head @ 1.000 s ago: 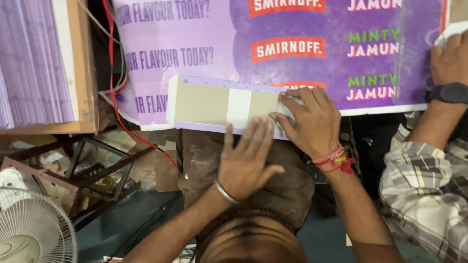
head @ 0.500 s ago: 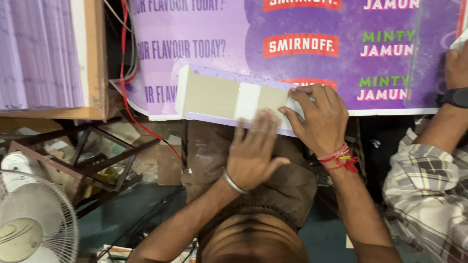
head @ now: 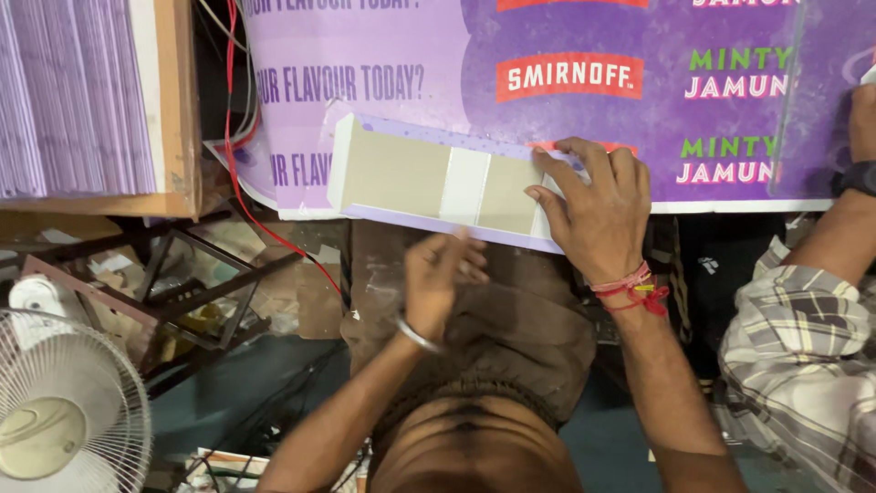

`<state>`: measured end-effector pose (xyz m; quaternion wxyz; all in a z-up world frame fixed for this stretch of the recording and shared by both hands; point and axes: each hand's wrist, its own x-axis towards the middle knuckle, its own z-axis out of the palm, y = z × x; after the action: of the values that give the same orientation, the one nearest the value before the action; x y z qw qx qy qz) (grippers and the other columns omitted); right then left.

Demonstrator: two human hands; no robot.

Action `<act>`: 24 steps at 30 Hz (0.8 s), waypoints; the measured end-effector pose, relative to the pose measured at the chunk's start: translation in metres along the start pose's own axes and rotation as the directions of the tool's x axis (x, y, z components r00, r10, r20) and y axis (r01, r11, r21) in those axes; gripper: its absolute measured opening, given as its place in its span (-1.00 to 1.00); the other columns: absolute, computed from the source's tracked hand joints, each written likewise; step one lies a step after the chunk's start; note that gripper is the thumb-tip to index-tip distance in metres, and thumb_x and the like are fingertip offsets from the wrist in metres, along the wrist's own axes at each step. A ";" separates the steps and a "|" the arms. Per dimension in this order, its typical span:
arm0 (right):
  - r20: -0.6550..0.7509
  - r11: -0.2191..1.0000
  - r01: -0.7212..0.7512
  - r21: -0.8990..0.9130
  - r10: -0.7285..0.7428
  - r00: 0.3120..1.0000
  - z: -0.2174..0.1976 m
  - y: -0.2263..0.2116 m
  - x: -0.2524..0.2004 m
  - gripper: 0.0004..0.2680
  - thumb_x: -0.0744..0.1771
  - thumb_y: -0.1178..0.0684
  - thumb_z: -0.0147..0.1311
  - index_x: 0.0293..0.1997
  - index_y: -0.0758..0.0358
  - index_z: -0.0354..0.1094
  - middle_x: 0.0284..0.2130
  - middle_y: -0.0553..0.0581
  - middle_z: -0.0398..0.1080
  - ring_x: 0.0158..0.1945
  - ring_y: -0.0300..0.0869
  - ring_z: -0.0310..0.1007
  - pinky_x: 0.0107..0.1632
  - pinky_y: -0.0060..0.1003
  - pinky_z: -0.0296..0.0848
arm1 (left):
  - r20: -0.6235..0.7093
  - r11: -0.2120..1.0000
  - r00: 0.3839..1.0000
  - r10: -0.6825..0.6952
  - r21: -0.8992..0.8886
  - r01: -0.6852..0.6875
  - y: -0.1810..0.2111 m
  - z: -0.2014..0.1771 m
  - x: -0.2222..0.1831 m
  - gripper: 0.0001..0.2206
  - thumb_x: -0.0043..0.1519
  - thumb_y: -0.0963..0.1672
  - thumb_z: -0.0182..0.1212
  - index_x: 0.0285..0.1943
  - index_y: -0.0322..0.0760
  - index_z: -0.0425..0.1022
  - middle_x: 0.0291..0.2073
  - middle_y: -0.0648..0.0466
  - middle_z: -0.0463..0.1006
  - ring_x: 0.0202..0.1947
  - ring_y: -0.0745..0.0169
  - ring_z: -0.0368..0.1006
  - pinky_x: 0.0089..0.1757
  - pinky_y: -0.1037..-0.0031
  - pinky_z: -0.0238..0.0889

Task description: The person folds and assembles small white cardboard boxes from flat sheets. They fold the sides and press the edges to form the box shape, then place the completed boxes on the table.

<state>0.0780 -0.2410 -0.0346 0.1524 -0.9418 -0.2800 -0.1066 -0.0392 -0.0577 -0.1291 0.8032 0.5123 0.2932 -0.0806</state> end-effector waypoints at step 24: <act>-0.089 0.977 -0.054 0.204 0.073 0.993 -0.006 -0.018 -0.012 -0.76 0.33 -0.04 0.32 0.05 0.18 0.49 -0.01 0.10 0.44 0.06 0.00 0.40 0.16 -0.05 0.22 | 0.124 0.367 0.804 0.582 0.842 -0.396 0.135 0.024 -0.003 -0.61 0.22 -0.08 0.46 -0.57 -0.43 0.46 -0.76 -0.09 0.28 -0.77 0.21 0.11 -0.57 0.31 0.04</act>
<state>0.0568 -0.2346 -0.0284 0.2635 -0.9238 -0.2516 -0.1178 0.0252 -0.0165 -0.0154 0.4103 0.8991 0.1279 0.0829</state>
